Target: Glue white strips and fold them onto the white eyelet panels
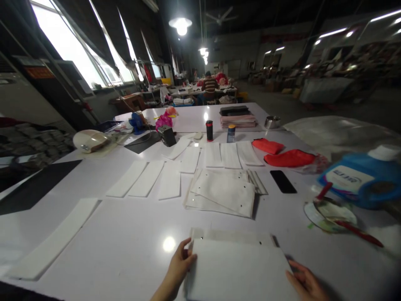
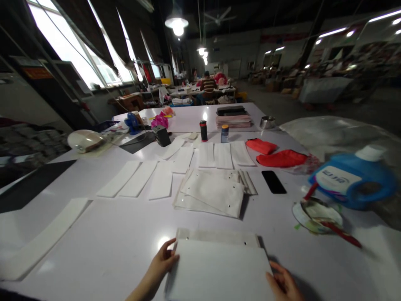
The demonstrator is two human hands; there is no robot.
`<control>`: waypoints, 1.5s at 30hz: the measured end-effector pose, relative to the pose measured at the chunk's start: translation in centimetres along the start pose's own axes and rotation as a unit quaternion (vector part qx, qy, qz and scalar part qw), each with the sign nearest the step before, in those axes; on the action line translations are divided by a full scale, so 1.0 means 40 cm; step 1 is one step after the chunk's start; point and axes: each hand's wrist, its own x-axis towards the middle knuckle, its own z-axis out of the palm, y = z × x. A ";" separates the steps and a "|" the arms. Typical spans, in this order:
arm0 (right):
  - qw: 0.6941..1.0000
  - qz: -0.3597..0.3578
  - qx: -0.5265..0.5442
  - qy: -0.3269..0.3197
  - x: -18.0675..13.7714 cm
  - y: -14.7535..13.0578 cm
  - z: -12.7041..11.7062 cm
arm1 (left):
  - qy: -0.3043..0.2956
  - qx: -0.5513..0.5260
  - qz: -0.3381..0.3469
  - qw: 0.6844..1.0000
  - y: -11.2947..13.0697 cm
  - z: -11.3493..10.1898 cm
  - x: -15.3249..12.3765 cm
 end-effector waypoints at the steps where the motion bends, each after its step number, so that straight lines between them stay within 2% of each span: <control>1: 1.000 -0.019 -0.020 -0.002 0.009 -0.004 0.006 | 0.022 0.011 0.019 1.000 0.013 0.006 0.004; 4: 0.994 -0.067 -0.085 0.014 0.036 -0.026 0.032 | 0.058 0.086 0.072 0.992 0.042 0.017 0.015; 7: 0.983 -0.112 -0.143 0.042 0.059 -0.043 0.059 | 0.072 0.162 0.097 0.979 0.046 0.022 0.020; 10: 0.979 -0.121 -0.164 0.020 0.073 -0.046 0.071 | 0.079 0.203 0.098 0.971 0.035 0.027 0.022; 19: 0.978 -0.124 -0.166 0.028 0.063 -0.049 0.078 | 0.090 0.182 0.075 0.976 0.009 0.030 0.040; 35: 0.974 -0.137 -0.180 -0.002 0.093 -0.008 0.082 | 0.099 0.115 0.059 0.987 -0.027 0.027 0.060; 42: 0.966 -0.155 -0.205 0.002 0.077 -0.035 0.086 | 0.093 0.144 0.050 0.984 -0.037 0.018 0.067; 45: 0.957 -0.177 -0.229 0.009 0.073 -0.044 0.088 | 0.081 0.185 0.067 0.977 -0.040 0.021 0.063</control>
